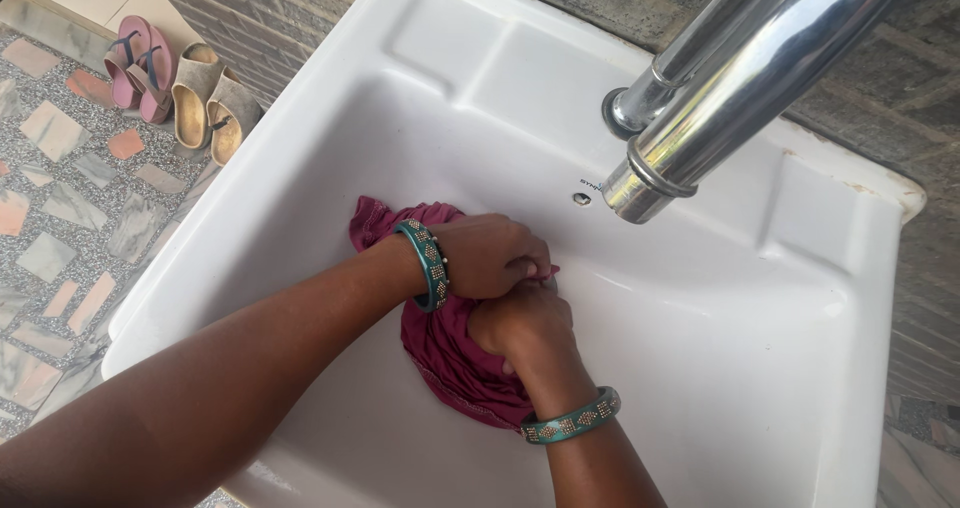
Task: The person wipes a white bathroom sink with a pink cloth, scrubbing the basin, faucet, and surrounding surfaces. The person then moves to a second sink and repeats the wiping process.
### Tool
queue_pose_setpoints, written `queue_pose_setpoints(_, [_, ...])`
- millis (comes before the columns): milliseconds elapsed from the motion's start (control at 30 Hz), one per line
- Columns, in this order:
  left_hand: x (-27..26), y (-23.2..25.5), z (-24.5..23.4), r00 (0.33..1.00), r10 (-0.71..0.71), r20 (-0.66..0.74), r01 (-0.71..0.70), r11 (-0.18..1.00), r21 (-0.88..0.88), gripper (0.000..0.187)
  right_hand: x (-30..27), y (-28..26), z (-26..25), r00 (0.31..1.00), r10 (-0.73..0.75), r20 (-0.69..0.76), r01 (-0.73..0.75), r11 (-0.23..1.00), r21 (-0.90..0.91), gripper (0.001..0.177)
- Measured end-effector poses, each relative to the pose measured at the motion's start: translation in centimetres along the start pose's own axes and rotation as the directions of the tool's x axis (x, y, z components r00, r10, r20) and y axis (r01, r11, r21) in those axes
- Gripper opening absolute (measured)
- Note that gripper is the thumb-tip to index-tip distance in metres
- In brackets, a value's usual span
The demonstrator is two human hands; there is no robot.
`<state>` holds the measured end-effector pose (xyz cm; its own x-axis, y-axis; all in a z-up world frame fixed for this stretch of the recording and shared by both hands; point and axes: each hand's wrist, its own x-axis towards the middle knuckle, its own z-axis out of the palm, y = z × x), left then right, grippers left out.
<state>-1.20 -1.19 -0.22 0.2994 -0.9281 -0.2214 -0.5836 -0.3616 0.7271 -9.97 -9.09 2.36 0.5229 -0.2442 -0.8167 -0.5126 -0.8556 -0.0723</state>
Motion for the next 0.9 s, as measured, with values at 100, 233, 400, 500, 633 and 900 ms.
queue_pose_setpoints(100, [0.0,-0.5,0.5,0.997,-0.042,0.065,0.042,0.999,0.005,0.027,-0.7,0.4,-0.9,0.998,0.027,0.049,-0.027,1.000,0.010,0.038])
queue_pose_setpoints(233, [0.0,-1.0,0.8,0.998,-0.052,0.033,0.049,0.996,0.077,0.026,-4.1,-0.6,0.8,0.968,-0.248,-0.043,0.228,0.935,-0.271,0.044])
queue_pose_setpoints(400, [-0.4,-0.2,1.6,0.999,-0.032,0.024,0.023,0.949,0.314,0.033,-8.4,-1.3,2.1,0.886,-0.463,-0.024,0.442,0.860,-0.254,0.035])
queue_pose_setpoints(500, [0.0,0.2,2.5,0.995,-0.097,-0.034,0.103,0.934,0.341,0.035,-7.6,1.0,-0.8,0.946,-0.290,0.148,0.318,0.920,-0.228,0.022])
queue_pose_setpoints(633, [0.7,0.0,3.7,0.918,-0.278,-0.283,0.319,0.941,0.112,0.031,-5.3,7.4,-5.1,0.998,-0.023,-0.056,0.033,0.982,0.185,0.038])
queue_pose_setpoints(900, [1.8,0.0,6.0,0.939,-0.238,-0.247,0.245,0.969,0.000,0.036,-3.7,14.6,-3.1,0.980,0.198,-0.026,-0.196,0.979,0.057,0.064])
